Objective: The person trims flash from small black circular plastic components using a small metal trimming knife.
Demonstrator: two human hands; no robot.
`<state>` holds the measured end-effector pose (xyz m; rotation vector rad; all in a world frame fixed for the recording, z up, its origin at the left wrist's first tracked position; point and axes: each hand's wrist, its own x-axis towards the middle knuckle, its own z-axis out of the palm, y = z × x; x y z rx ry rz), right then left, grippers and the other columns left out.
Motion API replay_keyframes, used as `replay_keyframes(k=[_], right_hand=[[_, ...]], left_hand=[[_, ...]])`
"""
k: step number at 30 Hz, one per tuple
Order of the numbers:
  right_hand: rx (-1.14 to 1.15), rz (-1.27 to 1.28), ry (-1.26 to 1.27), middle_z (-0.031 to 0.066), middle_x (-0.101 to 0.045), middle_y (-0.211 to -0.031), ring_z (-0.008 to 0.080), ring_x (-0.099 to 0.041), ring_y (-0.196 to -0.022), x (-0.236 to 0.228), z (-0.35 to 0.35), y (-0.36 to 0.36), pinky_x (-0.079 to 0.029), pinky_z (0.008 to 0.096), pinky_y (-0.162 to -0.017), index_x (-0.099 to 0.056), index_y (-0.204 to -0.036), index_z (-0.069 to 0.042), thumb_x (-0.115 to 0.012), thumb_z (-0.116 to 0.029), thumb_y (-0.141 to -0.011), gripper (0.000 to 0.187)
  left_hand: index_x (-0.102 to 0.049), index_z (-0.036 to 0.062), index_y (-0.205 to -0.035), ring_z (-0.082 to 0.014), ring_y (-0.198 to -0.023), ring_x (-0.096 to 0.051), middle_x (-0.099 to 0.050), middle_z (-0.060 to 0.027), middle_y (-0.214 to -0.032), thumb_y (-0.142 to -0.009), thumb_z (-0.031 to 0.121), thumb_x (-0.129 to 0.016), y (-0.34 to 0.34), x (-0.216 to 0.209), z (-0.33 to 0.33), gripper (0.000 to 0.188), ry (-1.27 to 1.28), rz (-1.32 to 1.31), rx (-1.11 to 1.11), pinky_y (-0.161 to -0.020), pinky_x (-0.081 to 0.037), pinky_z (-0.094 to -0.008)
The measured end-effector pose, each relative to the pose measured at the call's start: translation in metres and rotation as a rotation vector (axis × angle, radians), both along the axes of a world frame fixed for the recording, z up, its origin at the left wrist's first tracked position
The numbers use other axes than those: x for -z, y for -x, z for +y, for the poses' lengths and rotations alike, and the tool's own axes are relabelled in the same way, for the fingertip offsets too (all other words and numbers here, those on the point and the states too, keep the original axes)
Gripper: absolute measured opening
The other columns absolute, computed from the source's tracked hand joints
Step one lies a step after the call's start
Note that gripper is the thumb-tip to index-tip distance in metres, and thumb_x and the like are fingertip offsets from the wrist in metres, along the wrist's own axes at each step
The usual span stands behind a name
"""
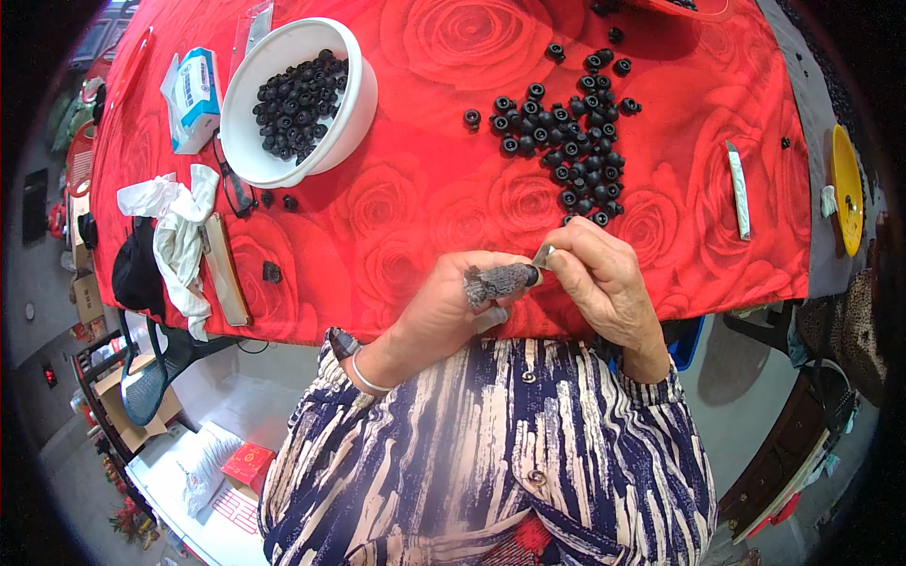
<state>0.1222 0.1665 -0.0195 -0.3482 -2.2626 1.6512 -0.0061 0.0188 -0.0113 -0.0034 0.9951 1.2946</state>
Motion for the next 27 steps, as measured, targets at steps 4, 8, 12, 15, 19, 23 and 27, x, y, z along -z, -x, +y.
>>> replay_keyframes(k=[4,8,12,15,19,23,27], right_hand=[[-0.025,0.012,-0.025,0.0084,-0.049,-0.072,0.0187,-0.049,-0.064,0.0022,0.0007,0.0019,-0.039,0.0287,-0.058,-0.057,-0.087,0.003,-0.054,-0.005,-0.088,0.009],[-0.033,0.012,-0.008,0.0084,-0.05,-0.072,0.0191,-0.049,-0.063,0.0026,0.002,0.002,-0.039,0.0289,-0.058,-0.057,-0.086,0.003,-0.054,-0.004,-0.087,0.008],[-0.04,0.022,-0.002,0.0085,-0.05,-0.071,0.0188,-0.049,-0.063,0.0035,0.0027,0.002,-0.039,0.0289,-0.058,-0.057,-0.085,0.003,-0.054,-0.004,-0.086,0.008],[-0.038,0.004,0.016,0.0084,-0.05,-0.071,0.0187,-0.049,-0.063,0.004,0.0035,0.0004,-0.039,0.029,-0.058,-0.057,-0.085,0.003,-0.054,-0.003,-0.086,0.007],[-0.037,0.006,0.026,0.0082,-0.051,-0.072,0.0185,-0.049,-0.063,0.004,0.0029,0.0012,-0.039,0.0288,-0.058,-0.057,-0.085,0.003,-0.054,-0.003,-0.086,0.007],[-0.038,0.012,0.009,0.0081,-0.05,-0.071,0.0185,-0.049,-0.063,0.0054,0.0036,0.0008,-0.039,0.0289,-0.058,-0.057,-0.085,0.003,-0.054,-0.003,-0.086,0.006],[-0.051,-0.037,0.013,0.0125,-0.056,-0.075,0.0282,-0.058,-0.069,0.0005,0.006,0.0001,-0.045,0.035,-0.061,-0.059,-0.086,0.0,-0.058,-0.008,-0.085,0.008]], left_hand=[[-0.062,0.0021,-0.102,-0.0027,-0.067,-0.047,-0.058,0.0009,-0.083,-0.084,0.018,-0.063,0.0001,0.007,-0.0047,0.024,-0.116,0.049,0.005,-0.051,-0.035,-0.0159],[-0.063,0.0026,-0.104,-0.0025,-0.067,-0.046,-0.054,0.0032,-0.082,-0.082,0.005,-0.059,-0.0001,0.0028,-0.0019,0.022,-0.069,0.05,-0.002,-0.052,-0.036,-0.0168],[-0.065,0.0032,-0.103,-0.0005,-0.063,-0.042,-0.05,0.0057,-0.078,-0.085,-0.001,-0.054,0.001,0.0011,-0.0013,0.021,-0.014,-0.041,-0.007,-0.049,-0.032,-0.0164],[-0.065,0.0035,-0.102,0.0002,-0.061,-0.041,-0.05,0.0059,-0.076,-0.088,0.007,-0.054,0.0027,0.0047,-0.0006,0.018,-0.038,-0.106,-0.019,-0.048,-0.029,-0.0161],[-0.065,0.0032,-0.102,0.0002,-0.06,-0.041,-0.05,0.0059,-0.076,-0.09,0.012,-0.054,0.0023,0.0058,-0.0019,0.019,-0.054,-0.099,-0.016,-0.048,-0.028,-0.0159],[-0.065,0.0021,-0.102,-0.0001,-0.059,-0.041,-0.051,0.0055,-0.075,-0.09,0.014,-0.055,-0.0014,0.0049,-0.0005,0.02,-0.069,-0.014,-0.017,-0.048,-0.028,-0.0158],[-0.064,0.0018,-0.102,-0.0002,-0.059,-0.041,-0.05,0.0054,-0.074,-0.09,0.015,-0.055,0.0016,0.0075,-0.001,0.02,-0.055,-0.114,-0.032,-0.048,-0.029,-0.0158]])
